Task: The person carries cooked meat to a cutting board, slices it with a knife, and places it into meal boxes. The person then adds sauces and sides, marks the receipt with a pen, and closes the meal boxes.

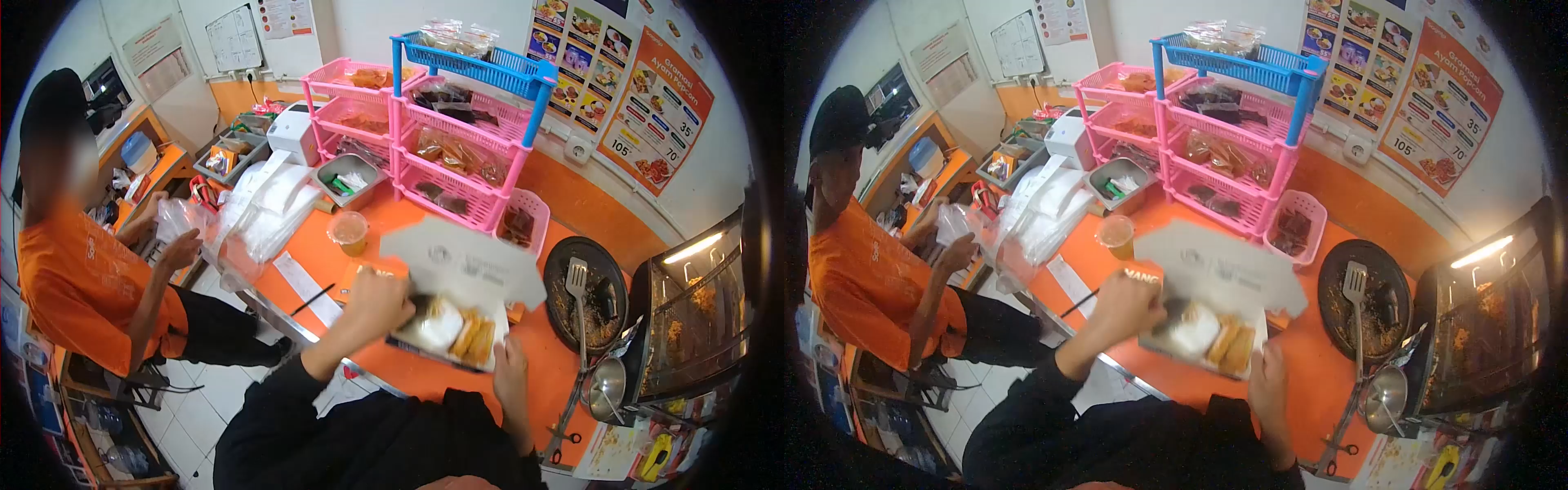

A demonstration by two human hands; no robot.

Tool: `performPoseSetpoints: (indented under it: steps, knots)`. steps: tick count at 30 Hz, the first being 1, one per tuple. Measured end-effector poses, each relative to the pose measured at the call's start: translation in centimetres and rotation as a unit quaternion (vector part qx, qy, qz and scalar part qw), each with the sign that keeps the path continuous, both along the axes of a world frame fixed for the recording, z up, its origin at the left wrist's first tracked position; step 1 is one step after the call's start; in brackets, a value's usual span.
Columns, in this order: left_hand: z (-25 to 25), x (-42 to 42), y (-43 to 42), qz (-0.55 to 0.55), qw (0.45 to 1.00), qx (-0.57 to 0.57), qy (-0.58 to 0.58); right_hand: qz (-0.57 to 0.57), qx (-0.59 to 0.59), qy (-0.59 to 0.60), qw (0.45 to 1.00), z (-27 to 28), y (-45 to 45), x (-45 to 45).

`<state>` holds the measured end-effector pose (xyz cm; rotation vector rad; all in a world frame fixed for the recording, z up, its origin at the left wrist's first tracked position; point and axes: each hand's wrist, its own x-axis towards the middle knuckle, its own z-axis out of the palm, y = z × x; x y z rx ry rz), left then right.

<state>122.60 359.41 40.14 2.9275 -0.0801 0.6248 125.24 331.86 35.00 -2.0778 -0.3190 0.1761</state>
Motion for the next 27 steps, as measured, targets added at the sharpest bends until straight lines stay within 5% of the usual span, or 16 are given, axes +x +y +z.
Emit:
performPoseSetpoints:
  steps: [3,9,13,16,19,21,23,26,27]
  knots:
    - [-6.3,-3.7,-5.4,0.020,0.993,-0.076,0.084,-0.011,-0.062,0.054,0.997,-3.0,-4.8,-3.9]
    - [-13.8,-6.5,-10.7,0.095,0.968,-0.171,0.154,-0.028,-0.006,-0.071,0.997,-16.2,-9.4,-5.1]
    - [-12.8,-6.4,-10.0,0.165,0.927,-0.240,0.236,0.033,-0.051,0.016,0.998,-13.3,-10.1,-3.5]
    - [-17.2,-7.4,-8.3,0.108,0.855,-0.484,0.153,-0.169,0.022,-0.024,0.985,-9.3,-9.0,-2.2]
    - [-17.0,-8.2,-7.6,0.150,0.758,-0.605,0.192,-0.142,0.008,-0.238,0.961,-7.6,-9.1,0.8]
    - [-14.7,-8.0,-7.8,0.189,0.865,-0.457,0.081,-0.051,0.038,-0.265,0.962,-5.1,-8.7,2.3]
    - [-13.4,-7.1,-8.0,0.172,0.913,-0.342,-0.139,0.059,0.138,-0.093,0.984,-6.3,-9.4,4.4]
    - [-10.6,-4.6,-6.5,-0.002,0.970,-0.185,-0.158,0.137,0.255,0.070,0.954,-7.0,-9.1,5.6]
    - [-10.7,-4.1,-6.4,-0.044,0.922,-0.377,-0.069,0.149,0.289,0.109,0.939,-7.1,-8.7,5.8]
